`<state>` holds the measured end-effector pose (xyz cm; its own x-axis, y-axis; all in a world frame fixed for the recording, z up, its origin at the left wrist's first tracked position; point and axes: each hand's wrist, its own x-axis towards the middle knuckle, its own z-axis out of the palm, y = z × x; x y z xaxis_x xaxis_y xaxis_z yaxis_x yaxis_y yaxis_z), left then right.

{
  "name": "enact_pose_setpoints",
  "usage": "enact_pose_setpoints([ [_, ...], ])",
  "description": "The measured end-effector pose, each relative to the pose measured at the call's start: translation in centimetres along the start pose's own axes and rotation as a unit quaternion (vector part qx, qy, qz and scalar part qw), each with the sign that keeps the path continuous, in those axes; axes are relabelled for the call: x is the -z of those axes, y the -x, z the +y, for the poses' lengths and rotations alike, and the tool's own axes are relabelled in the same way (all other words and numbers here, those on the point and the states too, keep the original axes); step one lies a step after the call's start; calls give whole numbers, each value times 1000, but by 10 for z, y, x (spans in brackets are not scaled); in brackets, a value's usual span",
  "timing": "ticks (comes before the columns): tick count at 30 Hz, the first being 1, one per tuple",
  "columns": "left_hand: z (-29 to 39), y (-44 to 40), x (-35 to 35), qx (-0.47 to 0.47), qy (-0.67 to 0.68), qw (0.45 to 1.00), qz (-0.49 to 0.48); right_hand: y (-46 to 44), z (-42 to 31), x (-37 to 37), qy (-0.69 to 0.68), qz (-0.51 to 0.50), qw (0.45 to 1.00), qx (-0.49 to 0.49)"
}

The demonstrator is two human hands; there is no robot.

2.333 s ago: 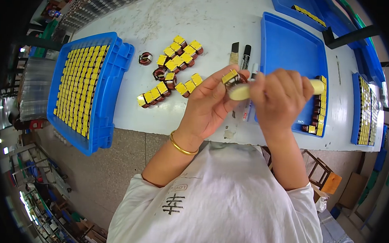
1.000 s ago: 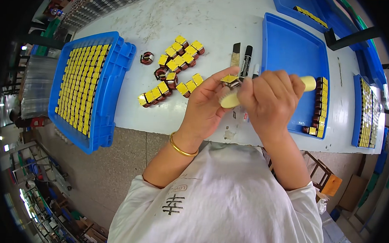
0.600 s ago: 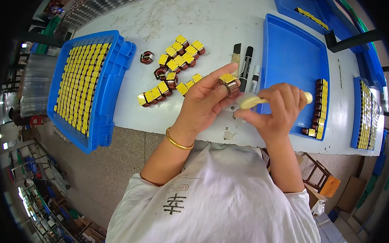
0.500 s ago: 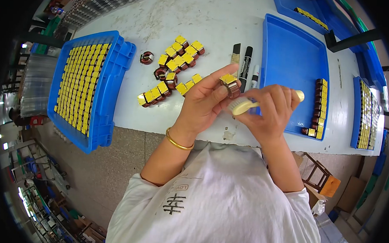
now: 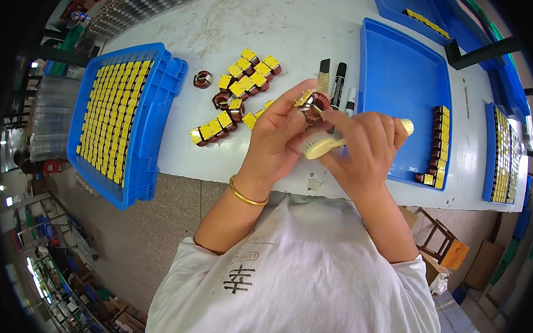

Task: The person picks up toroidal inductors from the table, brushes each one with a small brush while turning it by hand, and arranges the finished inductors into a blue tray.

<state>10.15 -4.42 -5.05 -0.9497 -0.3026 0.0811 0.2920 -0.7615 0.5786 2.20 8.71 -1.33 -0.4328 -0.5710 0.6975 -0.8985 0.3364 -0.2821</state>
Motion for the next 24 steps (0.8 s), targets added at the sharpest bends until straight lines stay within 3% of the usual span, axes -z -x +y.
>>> enact_pose_setpoints([
  [3, 2, 1, 2, -8, 0, 1000, 19, -3, -3, 11, -63, -33, 997, -43],
  [8, 0, 4, 2, -20, -24, 999, -36, -6, -4, 11, -19, -74, 995, -63],
  [14, 2, 4, 1, -34, -18, 999, -12, -21, 0, 12, 19, -65, 996, -58],
  [17, 2, 7, 4, -29, -27, 999, 1, -18, -4, 14, -52, -129, 982, -127],
  [20, -1, 9, 1, -5, -13, 1000, 27, -21, -1, 22, -147, -258, 941, -165],
  [24, 5, 7, 1, 23, -1, 1000, -9, -18, -4, 18, -72, -127, 983, -109],
])
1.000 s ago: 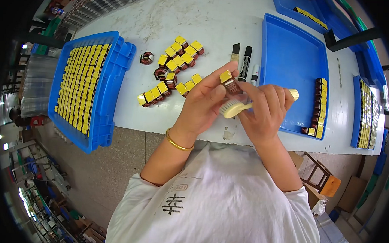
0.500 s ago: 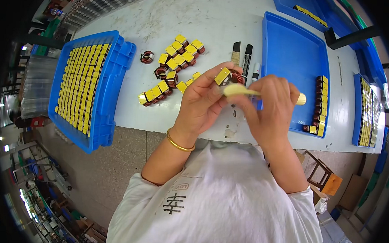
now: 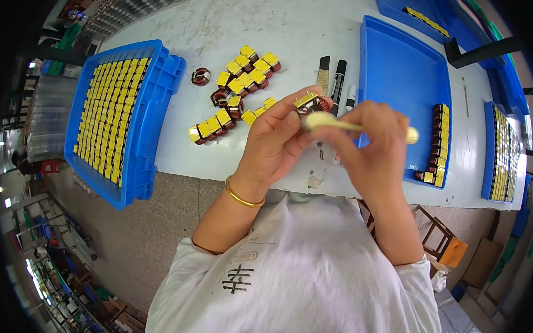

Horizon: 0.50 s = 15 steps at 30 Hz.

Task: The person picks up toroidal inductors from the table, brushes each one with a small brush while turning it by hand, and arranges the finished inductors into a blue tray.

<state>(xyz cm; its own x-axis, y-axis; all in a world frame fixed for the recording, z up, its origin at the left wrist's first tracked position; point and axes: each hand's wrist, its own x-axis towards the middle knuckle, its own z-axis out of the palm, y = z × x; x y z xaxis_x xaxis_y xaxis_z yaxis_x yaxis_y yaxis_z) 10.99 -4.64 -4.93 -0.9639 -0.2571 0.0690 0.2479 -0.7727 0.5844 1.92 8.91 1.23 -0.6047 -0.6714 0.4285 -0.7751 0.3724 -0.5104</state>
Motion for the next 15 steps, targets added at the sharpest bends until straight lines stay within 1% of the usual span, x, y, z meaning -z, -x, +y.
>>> enact_pose_setpoints([
  [2, 0, 1, 1, 13, 14, 1000, 5, -9, 6, 2, 92, 66, 993, 17],
  [3, -2, 1, 0, 18, 23, 999, 18, -14, 10, 3, 160, 102, 982, 19],
  [6, 4, 2, -8, 26, 27, 999, 14, -15, 27, 5, 140, 152, 978, 28],
  [7, 5, 2, -8, 24, 31, 999, 15, -10, 24, 6, 137, 150, 977, 63],
  [10, 6, -2, -5, 17, 25, 999, 13, 3, 14, -7, 90, 131, 982, 97],
  [11, 4, -2, -3, 15, 10, 1000, 11, 7, 13, -12, 90, 124, 983, 98],
  [15, 4, -2, -4, 2, -43, 999, 8, 14, 16, -27, 83, 156, 980, 92],
])
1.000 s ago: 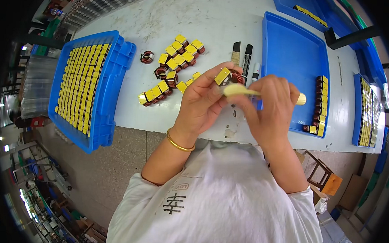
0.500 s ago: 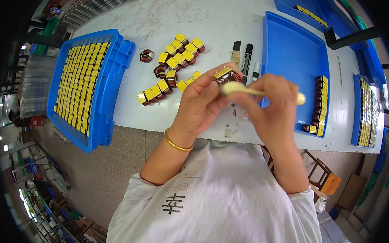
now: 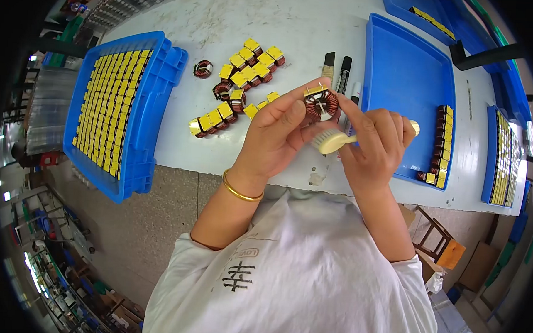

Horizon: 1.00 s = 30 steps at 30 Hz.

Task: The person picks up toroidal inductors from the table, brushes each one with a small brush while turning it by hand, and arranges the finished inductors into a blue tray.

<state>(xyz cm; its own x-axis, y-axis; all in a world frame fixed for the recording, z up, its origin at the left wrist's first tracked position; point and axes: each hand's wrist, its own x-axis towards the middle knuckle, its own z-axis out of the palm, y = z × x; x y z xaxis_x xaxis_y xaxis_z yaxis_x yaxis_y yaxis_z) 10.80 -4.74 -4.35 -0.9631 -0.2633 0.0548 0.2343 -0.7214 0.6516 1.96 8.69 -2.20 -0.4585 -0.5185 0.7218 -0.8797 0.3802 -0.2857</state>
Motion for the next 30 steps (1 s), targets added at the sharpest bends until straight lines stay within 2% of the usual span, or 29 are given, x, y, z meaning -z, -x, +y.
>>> enact_pose_setpoints([
  [18, -5, -4, -3, 4, 17, 999, -29, 4, 3, -4, -5, 23, 1000, -14],
  [30, -9, -6, -7, -1, 34, 999, -14, 4, 7, -3, 10, 40, 999, -2],
])
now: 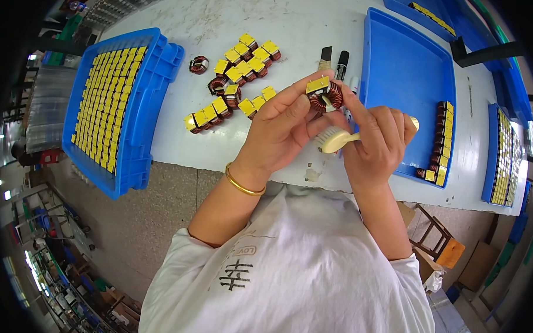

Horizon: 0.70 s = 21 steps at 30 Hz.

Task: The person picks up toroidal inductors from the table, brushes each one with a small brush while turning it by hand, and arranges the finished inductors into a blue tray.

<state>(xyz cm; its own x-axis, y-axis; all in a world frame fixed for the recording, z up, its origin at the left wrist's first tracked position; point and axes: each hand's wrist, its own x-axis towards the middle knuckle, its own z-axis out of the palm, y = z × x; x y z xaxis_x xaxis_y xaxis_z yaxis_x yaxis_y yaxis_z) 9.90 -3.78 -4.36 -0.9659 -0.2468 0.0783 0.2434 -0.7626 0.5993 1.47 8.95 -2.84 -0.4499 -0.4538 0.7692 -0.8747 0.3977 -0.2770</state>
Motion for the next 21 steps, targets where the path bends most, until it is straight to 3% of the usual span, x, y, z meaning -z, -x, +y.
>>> enact_pose_setpoints([
  [3, -1, -2, 3, -3, 8, 1000, -27, 0, -1, 1, 3, -6, 1000, -6],
  [18, 4, -2, -2, 40, -59, 996, 47, 5, 3, 2, -3, -29, 999, -32],
  [21, -1, -7, -15, 47, -138, 988, 58, 6, 10, 16, 5, -32, 998, -51],
])
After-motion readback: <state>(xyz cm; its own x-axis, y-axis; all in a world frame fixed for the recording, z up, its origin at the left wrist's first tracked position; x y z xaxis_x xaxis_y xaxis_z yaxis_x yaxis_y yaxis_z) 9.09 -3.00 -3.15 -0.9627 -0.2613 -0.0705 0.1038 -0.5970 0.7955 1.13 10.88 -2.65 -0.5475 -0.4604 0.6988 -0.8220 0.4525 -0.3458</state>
